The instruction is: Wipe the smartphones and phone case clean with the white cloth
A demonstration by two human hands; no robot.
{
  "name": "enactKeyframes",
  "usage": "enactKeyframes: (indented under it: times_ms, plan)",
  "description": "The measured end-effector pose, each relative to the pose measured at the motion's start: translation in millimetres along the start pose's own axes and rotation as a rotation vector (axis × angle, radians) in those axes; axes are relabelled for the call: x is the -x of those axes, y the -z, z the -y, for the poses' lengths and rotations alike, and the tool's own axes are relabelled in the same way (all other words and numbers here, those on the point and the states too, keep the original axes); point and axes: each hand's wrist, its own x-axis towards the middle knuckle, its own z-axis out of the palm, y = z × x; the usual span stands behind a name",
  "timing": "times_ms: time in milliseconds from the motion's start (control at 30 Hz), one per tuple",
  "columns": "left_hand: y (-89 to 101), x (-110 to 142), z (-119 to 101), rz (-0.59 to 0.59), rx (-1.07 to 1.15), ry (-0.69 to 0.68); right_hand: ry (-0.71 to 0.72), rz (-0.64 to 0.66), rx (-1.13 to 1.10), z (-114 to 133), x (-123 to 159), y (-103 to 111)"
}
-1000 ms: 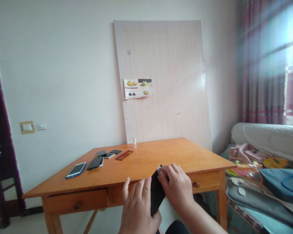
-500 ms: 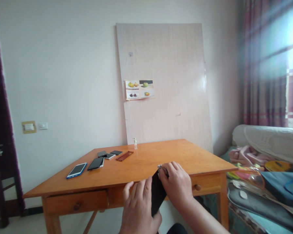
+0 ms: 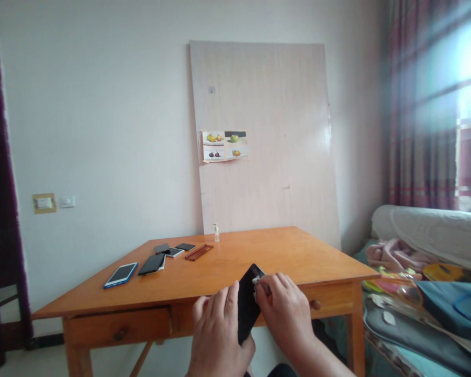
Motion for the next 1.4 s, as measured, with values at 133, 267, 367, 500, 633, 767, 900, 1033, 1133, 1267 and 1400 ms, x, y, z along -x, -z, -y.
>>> enactKeyframes:
  times_ms: [133, 267, 367, 500, 633, 767, 900, 1033, 1133, 1267, 1400]
  plan:
    - [-0.2, 0, 2, -0.011, -0.024, 0.009, 0.078, 0.028, -0.073, 8, 15, -1]
    - [2.3, 0, 3, -0.019, -0.029, 0.018, -0.023, -0.037, -0.022, -5, 3, 3]
    - [3.2, -2, 3, -0.011, -0.044, 0.042, -0.018, -0.035, -0.023, -5, 6, 2]
    - [4.0, -2, 3, -0.011, -0.049, 0.067, 0.090, 0.018, -0.094, 7, 22, -2]
    - [7.2, -1, 2, 0.006, -0.033, 0.064, -0.014, -0.006, -0.063, 2, 11, 2]
    - [9.2, -2, 1, 0.009, -0.036, 0.070, -0.024, -0.021, -0.059, 2, 8, 6]
    - [7.9, -2, 2, 0.008, -0.053, 0.063, 0.083, 0.029, -0.116, 12, 20, 3]
    - [9.0, -2, 2, 0.011, -0.043, 0.060, -0.030, -0.011, -0.071, 1, 8, 6]
    - [11.2, -4, 0, 0.009, -0.039, 0.051, -0.064, -0.033, -0.043, -2, 4, 8]
    - [10.9, -5, -1, -0.006, -0.044, 0.033, 0.058, 0.031, -0.098, 12, 18, 6]
    - [9.8, -5, -1, -0.011, -0.036, 0.016, 0.015, 0.015, -0.083, 7, 11, 6]
